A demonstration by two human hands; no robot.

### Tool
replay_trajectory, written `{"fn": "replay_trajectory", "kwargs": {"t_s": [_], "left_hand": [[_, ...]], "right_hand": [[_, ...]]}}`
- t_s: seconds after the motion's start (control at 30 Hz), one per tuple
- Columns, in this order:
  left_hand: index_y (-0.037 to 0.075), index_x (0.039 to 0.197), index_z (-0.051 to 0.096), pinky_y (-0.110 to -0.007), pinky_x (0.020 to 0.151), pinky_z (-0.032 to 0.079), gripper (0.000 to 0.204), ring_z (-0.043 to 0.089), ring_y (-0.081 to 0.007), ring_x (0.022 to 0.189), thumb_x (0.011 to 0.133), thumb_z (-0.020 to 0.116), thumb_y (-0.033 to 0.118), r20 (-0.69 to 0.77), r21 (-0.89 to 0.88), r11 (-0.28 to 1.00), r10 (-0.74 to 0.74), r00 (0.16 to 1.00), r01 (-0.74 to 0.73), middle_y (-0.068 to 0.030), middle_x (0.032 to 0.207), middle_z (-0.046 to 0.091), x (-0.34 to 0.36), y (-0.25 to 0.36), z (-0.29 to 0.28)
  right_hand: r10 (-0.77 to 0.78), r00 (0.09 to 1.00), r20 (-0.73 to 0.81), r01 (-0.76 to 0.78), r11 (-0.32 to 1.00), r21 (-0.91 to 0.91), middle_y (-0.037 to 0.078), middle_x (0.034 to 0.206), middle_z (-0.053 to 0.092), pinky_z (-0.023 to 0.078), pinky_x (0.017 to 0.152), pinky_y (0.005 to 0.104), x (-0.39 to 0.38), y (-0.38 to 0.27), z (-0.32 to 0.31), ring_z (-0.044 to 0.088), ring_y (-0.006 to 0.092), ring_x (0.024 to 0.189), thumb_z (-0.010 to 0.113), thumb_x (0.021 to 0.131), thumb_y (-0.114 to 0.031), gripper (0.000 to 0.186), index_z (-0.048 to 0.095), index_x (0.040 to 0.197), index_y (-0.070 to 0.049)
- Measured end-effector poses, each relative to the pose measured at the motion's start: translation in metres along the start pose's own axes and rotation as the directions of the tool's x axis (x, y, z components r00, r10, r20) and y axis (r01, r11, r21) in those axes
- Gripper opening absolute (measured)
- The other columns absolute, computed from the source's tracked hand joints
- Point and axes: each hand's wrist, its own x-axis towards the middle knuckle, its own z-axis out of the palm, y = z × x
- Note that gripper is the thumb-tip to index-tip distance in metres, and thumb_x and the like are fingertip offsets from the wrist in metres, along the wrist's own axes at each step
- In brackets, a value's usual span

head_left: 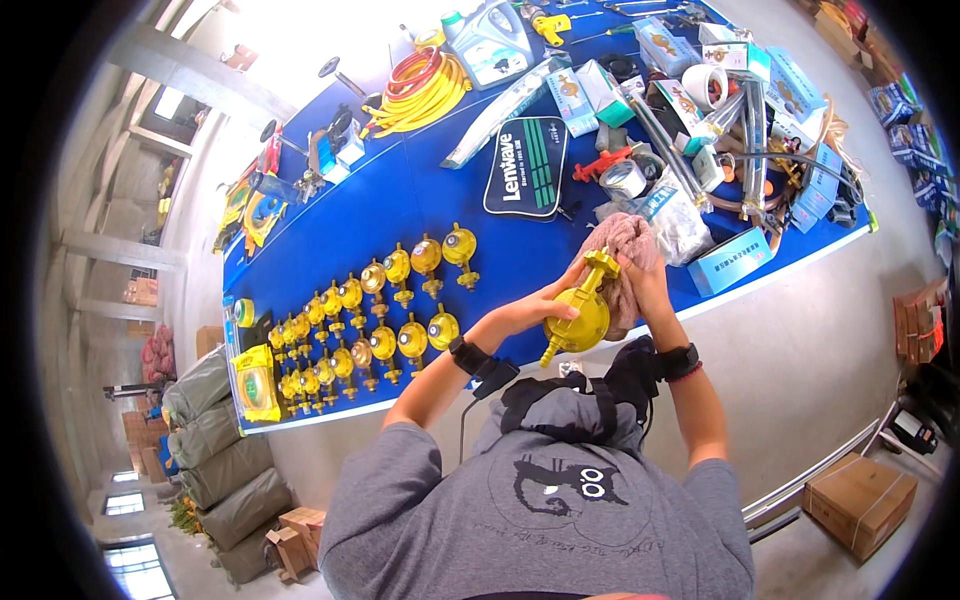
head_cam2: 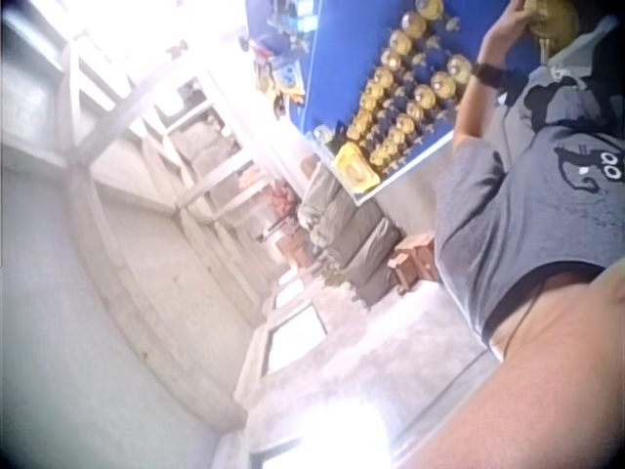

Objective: The person wipes yellow gas regulators with a cloth and places them back onto a blue table.

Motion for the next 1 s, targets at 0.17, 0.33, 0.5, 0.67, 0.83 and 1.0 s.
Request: {"fn": "replay_trajectory", "kwargs": {"t_s": [0.17, 0.33, 0.5, 0.67, 0.83, 1.0], "left_hand": [[0.015, 0.146, -0.004, -0.032, 0.11, 0.015, 0.102, 0.014, -0.0187, 0.137, 0.074, 0.067, 0.027, 0.052, 0.261, 0.965, -0.021, 0.998, 0.007, -0.0084, 0.151, 0.003, 0.002, 0.007, -0.005], [0.02, 0.146, 0.002, -0.033, 0.101, 0.035, 0.103, 0.043, -0.0232, 0.122, 0.071, 0.072, 0.033, 0.064, 0.706, 0.7, -0.221, 0.973, 0.112, -0.0134, 0.145, 0.025, -0.004, 0.045, -0.001], [0.02, 0.145, 0.018, -0.033, 0.077, 0.05, 0.096, 0.064, -0.0287, 0.087, 0.07, 0.072, 0.044, -0.068, 0.924, 0.307, -0.455, 0.888, 0.229, -0.0189, 0.11, 0.06, 0.007, 0.068, 0.011], [0.023, 0.143, 0.022, -0.034, 0.069, 0.049, 0.093, 0.065, -0.0301, 0.076, 0.068, 0.071, 0.047, -0.001, 0.977, 0.201, -0.351, 0.936, 0.076, -0.0173, 0.089, 0.065, 0.002, 0.054, 0.0], [0.021, 0.141, 0.025, -0.033, 0.062, 0.049, 0.091, 0.065, -0.0285, 0.069, 0.068, 0.073, 0.047, -0.075, 0.944, 0.267, -0.403, 0.912, 0.195, -0.0167, 0.084, 0.066, -0.003, 0.065, -0.001], [0.019, 0.139, 0.027, -0.035, 0.08, 0.048, 0.087, 0.064, -0.0271, 0.085, 0.068, 0.073, 0.04, 0.0, 0.821, 0.539, -0.327, 0.945, 0.187, -0.0166, 0.102, 0.062, -0.01, 0.05, -0.015]], "right_hand": [[0.018, 0.992, 0.121, 0.003, 0.985, -0.172, 0.012, 0.122, 0.05, 0.038, 0.097, 0.0313, -0.007, -0.003, -0.024, 0.049, 0.0199, 0.112, 0.06, 0.078, -0.003, 0.056, 0.038, 0.129, 0.004], [0.14, 0.974, 0.177, -0.141, 0.99, -0.009, 0.009, 0.114, 0.055, 0.039, 0.094, 0.029, -0.007, -0.037, -0.043, 0.051, 0.0163, 0.106, 0.065, 0.079, -0.012, 0.058, 0.04, 0.129, 0.004], [0.293, 0.795, 0.532, -0.042, 0.9, -0.433, 0.005, 0.108, 0.056, 0.041, 0.09, 0.0273, -0.003, -0.05, -0.035, 0.051, 0.0136, 0.099, 0.073, 0.071, -0.011, 0.065, 0.042, 0.126, 0.002], [0.327, 0.79, 0.519, -0.185, 0.934, -0.307, 0.003, 0.101, 0.058, 0.043, 0.085, 0.0261, -0.008, -0.029, -0.023, 0.052, 0.0114, 0.094, 0.074, 0.069, -0.007, 0.052, 0.052, 0.116, -0.003], [0.351, 0.835, 0.423, -0.203, 0.912, -0.356, 0.001, 0.095, 0.061, 0.045, 0.078, 0.0254, -0.01, -0.018, -0.018, 0.055, 0.0097, 0.086, 0.073, 0.072, -0.01, 0.033, 0.06, 0.102, -0.002], [0.265, 0.88, 0.394, -0.191, 0.957, -0.216, 0.002, 0.097, 0.061, 0.046, 0.078, 0.0252, -0.013, -0.001, -0.018, 0.055, 0.0093, 0.087, 0.072, 0.073, -0.012, 0.036, 0.059, 0.105, -0.002]]}}
